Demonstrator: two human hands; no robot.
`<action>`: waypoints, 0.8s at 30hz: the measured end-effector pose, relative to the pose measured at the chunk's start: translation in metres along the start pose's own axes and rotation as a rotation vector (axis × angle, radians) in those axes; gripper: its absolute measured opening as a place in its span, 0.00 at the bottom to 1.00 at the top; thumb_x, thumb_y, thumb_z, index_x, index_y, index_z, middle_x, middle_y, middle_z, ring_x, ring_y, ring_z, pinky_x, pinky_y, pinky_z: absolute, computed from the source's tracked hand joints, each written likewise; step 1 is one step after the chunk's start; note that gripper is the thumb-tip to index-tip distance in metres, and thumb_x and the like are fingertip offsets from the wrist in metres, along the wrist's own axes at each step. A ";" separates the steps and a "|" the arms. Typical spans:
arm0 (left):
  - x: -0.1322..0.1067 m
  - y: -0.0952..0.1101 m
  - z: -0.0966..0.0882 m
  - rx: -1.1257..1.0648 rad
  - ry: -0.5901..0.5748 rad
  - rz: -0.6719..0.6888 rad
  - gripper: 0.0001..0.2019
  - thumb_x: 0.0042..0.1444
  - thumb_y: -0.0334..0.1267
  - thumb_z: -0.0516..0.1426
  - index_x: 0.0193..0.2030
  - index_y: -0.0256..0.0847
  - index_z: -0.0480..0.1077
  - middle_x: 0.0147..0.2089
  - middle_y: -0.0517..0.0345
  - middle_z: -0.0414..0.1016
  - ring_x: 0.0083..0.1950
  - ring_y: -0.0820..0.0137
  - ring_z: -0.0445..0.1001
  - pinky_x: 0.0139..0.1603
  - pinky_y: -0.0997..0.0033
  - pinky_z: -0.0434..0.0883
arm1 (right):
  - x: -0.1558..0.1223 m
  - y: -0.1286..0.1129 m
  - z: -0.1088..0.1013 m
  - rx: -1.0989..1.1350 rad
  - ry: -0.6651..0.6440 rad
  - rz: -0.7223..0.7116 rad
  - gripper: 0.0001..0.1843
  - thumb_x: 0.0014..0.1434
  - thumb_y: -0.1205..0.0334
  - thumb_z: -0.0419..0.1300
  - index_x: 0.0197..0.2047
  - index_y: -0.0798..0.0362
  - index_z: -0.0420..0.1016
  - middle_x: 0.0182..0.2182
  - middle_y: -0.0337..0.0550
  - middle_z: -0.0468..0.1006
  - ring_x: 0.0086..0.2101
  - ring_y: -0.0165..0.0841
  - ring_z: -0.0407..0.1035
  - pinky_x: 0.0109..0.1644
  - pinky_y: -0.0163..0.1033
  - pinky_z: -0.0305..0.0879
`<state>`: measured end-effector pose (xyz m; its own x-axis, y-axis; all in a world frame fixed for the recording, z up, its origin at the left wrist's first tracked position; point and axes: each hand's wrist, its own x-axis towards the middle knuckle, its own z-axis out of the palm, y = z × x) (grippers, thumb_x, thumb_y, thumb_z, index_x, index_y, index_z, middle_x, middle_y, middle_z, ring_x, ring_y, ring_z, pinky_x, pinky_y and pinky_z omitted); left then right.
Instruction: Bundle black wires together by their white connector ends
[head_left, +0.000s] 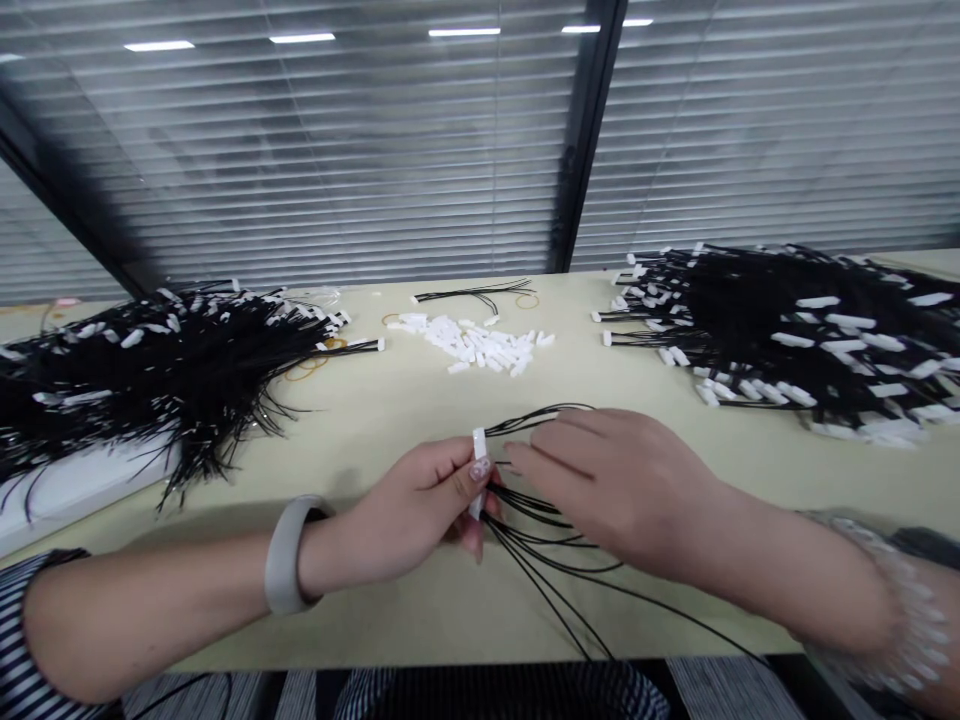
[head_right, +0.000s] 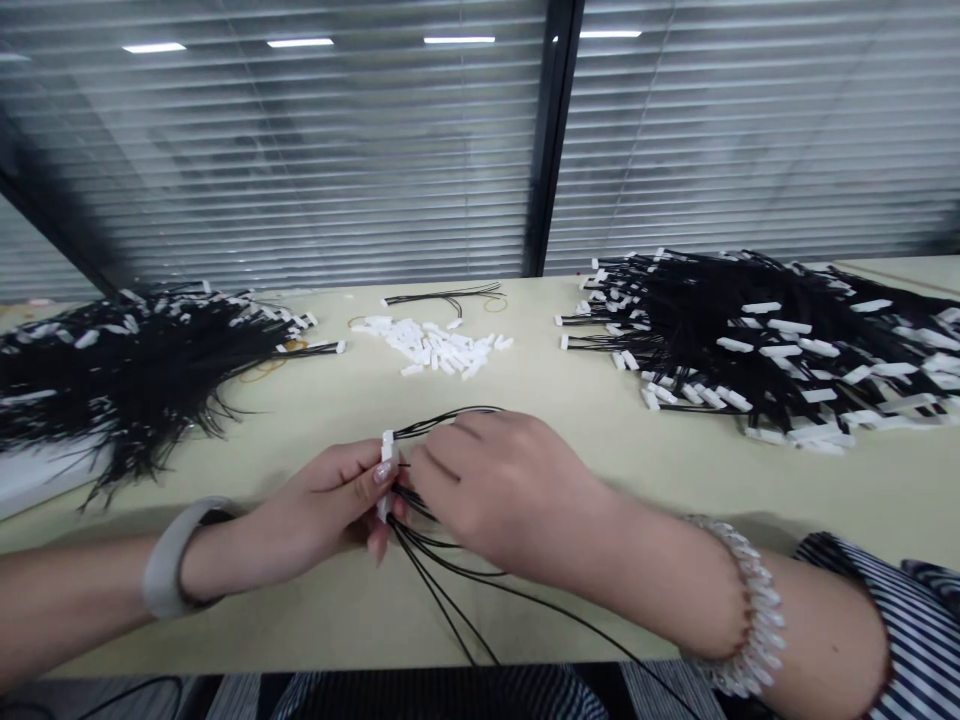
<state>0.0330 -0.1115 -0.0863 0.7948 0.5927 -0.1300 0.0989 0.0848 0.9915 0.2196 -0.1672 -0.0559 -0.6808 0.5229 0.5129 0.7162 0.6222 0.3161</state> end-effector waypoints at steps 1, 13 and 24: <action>0.000 0.000 0.000 -0.010 0.032 0.012 0.13 0.58 0.47 0.50 0.33 0.37 0.62 0.29 0.62 0.65 0.22 0.80 0.67 0.24 0.77 0.64 | 0.000 0.002 -0.002 0.008 0.007 0.042 0.11 0.57 0.70 0.50 0.35 0.58 0.73 0.27 0.44 0.71 0.28 0.30 0.61 0.30 0.37 0.55; 0.006 -0.004 -0.002 -0.127 0.319 0.100 0.12 0.58 0.45 0.49 0.32 0.37 0.60 0.30 0.61 0.67 0.23 0.77 0.68 0.29 0.70 0.68 | -0.005 0.000 -0.016 0.393 -0.500 0.374 0.16 0.60 0.60 0.47 0.23 0.55 0.64 0.20 0.36 0.66 0.24 0.25 0.58 0.29 0.34 0.50; 0.006 -0.004 -0.002 -0.159 0.373 0.113 0.11 0.59 0.43 0.49 0.32 0.38 0.61 0.30 0.61 0.66 0.25 0.76 0.67 0.31 0.69 0.67 | -0.007 0.006 -0.008 0.082 -0.508 0.342 0.09 0.56 0.65 0.50 0.25 0.54 0.67 0.20 0.38 0.69 0.20 0.27 0.60 0.25 0.34 0.43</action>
<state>0.0360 -0.1063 -0.0913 0.5210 0.8524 -0.0436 -0.0937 0.1079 0.9897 0.2297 -0.1723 -0.0511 -0.4174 0.9003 0.1238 0.9064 0.4026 0.1278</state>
